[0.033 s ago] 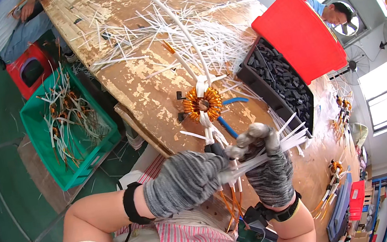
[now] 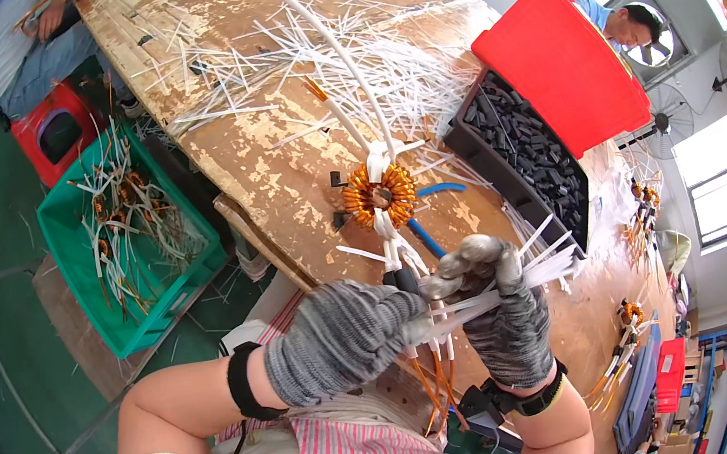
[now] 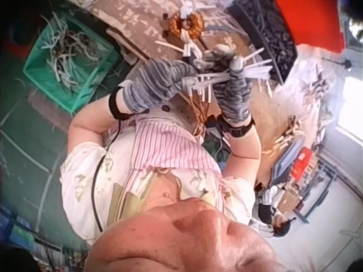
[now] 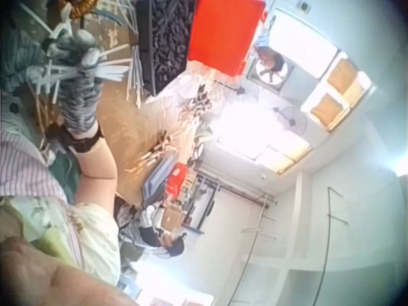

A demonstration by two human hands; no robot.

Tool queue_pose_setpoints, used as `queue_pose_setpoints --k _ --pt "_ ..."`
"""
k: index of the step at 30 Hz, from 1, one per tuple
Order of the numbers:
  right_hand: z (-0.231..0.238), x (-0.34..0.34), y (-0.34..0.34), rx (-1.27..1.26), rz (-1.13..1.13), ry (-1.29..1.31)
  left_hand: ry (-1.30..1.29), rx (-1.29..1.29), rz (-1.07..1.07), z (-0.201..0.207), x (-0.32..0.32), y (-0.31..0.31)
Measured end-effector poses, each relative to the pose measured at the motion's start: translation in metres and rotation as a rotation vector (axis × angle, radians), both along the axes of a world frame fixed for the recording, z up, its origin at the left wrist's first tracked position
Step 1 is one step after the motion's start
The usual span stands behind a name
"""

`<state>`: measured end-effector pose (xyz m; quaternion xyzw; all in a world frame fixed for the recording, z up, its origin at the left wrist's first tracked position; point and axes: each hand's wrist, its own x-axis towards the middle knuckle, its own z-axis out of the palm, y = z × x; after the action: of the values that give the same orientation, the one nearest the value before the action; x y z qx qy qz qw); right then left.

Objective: Securing wires to a toroidal coil using zip ties and cutting the excess with pliers.

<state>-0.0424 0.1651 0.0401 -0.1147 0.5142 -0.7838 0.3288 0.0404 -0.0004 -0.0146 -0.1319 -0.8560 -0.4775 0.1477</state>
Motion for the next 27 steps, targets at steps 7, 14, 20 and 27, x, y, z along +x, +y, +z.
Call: queue_pose_setpoints --k 7,14,20,27 --pt "0.018 -0.005 0.021 0.609 0.194 0.409 0.063 0.083 0.159 0.000 0.001 -0.006" --pt "-0.001 -0.004 0.014 0.489 0.090 0.431 -0.115 0.390 -0.025 0.002 0.002 -0.001" --pt "0.000 0.004 0.016 0.392 0.082 0.397 -0.007 0.035 0.089 -0.003 0.000 -0.001" --pt "-0.006 -0.021 0.033 0.696 -0.176 0.477 -0.043 0.336 0.315 -0.021 0.012 0.002"
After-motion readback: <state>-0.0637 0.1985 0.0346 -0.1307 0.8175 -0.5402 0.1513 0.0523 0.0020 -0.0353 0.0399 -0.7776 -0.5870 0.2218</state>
